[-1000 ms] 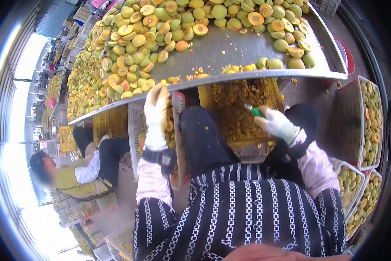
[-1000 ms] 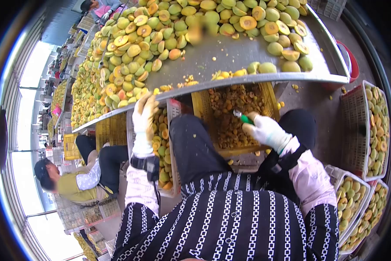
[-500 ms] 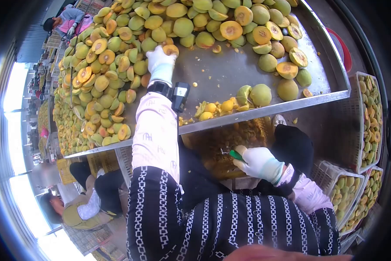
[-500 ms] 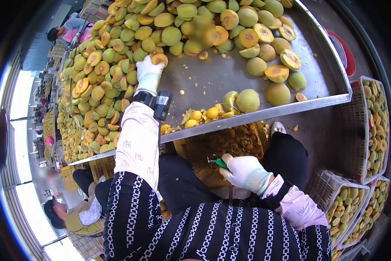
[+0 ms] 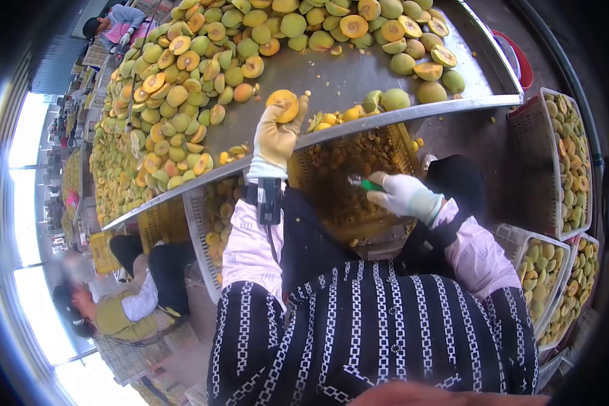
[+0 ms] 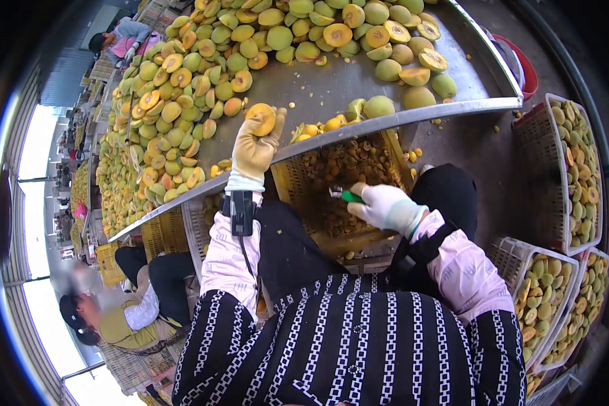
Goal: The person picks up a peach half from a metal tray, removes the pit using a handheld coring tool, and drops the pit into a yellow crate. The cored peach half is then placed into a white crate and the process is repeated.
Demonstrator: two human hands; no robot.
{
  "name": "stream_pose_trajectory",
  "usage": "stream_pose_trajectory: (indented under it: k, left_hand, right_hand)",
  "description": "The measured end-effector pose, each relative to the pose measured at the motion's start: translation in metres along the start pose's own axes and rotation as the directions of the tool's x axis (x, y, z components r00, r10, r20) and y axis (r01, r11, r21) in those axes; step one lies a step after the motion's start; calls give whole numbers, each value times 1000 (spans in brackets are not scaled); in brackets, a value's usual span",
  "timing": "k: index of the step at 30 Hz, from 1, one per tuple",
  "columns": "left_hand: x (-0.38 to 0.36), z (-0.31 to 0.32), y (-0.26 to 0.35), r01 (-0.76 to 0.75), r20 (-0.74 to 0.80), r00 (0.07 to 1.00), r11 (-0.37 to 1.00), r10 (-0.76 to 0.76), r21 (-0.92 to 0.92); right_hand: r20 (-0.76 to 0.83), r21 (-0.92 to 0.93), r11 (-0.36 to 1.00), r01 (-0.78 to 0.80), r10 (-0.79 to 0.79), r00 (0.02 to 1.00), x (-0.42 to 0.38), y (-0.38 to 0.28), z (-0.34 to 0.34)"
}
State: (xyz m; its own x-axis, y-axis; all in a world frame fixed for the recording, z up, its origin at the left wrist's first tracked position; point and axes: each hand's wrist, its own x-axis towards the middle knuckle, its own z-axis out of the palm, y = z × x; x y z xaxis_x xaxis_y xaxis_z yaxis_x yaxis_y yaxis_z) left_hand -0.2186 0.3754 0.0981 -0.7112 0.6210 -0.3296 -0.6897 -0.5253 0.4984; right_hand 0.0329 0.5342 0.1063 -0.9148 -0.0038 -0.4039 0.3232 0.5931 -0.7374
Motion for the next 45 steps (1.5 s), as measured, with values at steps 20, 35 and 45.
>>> stream_pose_trajectory:
  k: [20,35,45]
  left_hand:
    - [-214,88,-89,-59,240,956,915,166,-399]
    - [-225,92,-106,-258,265,910,935,319,-242]
    - [-211,83,-102,-769,502,600,623,623,145]
  right_hand:
    - [-636,-439,841,318,-540,551,-116,-95,33]
    - [-519,-594,781,193,-556,649,-120,-100,33]
    - [-475,-147,886,441,-454,754,-123,-119,33]
